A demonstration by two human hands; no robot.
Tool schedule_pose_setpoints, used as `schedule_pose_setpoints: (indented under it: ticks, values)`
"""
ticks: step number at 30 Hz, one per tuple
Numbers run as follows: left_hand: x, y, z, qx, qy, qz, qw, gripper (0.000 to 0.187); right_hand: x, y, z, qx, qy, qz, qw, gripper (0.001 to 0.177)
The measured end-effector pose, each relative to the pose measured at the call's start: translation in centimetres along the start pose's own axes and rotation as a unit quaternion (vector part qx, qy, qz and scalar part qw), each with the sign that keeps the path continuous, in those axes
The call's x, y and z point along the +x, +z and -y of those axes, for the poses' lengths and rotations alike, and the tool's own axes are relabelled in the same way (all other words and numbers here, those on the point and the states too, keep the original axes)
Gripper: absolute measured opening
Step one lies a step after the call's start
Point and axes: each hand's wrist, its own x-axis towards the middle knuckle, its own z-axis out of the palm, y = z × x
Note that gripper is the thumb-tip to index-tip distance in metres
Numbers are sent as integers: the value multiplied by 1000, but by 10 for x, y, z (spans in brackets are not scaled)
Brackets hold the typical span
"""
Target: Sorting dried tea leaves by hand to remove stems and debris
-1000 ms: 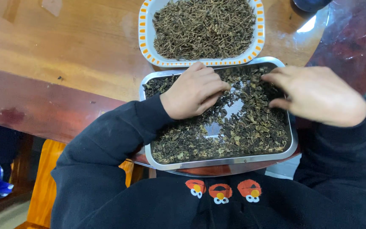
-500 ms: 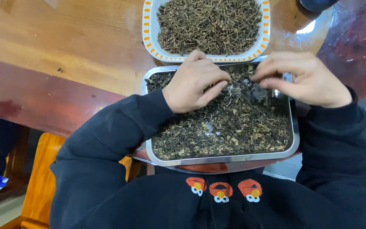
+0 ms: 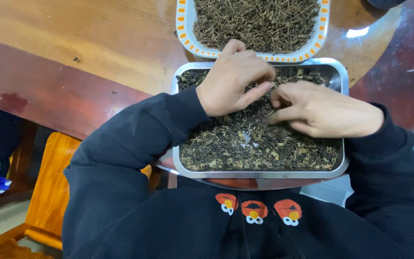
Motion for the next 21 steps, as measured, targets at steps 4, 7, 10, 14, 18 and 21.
schedule_pose_setpoints:
  ticks: [4,7,10,14,18,21]
  values:
    - [2,-2,-1,-56,-55,18,997,20,-10,-4,-11,8,11,-58,998,19]
    - [3,0,1,-41,61,61,995,7,-15,-6,-19,28,43,-73,996,16]
    - [0,4,0,-26,149,139,979,9,-19,-4,-26,40,63,-81,994,24]
    - [-1,3,-2,52,182,167,967,3,-19,-4,-28,37,81,-103,991,27]
    - [-4,9,-6,137,166,168,962,4,-16,-4,-28,44,68,-119,990,25]
    - [-7,15,-3,149,143,178,962,7,-13,-6,-24,44,68,-129,988,24]
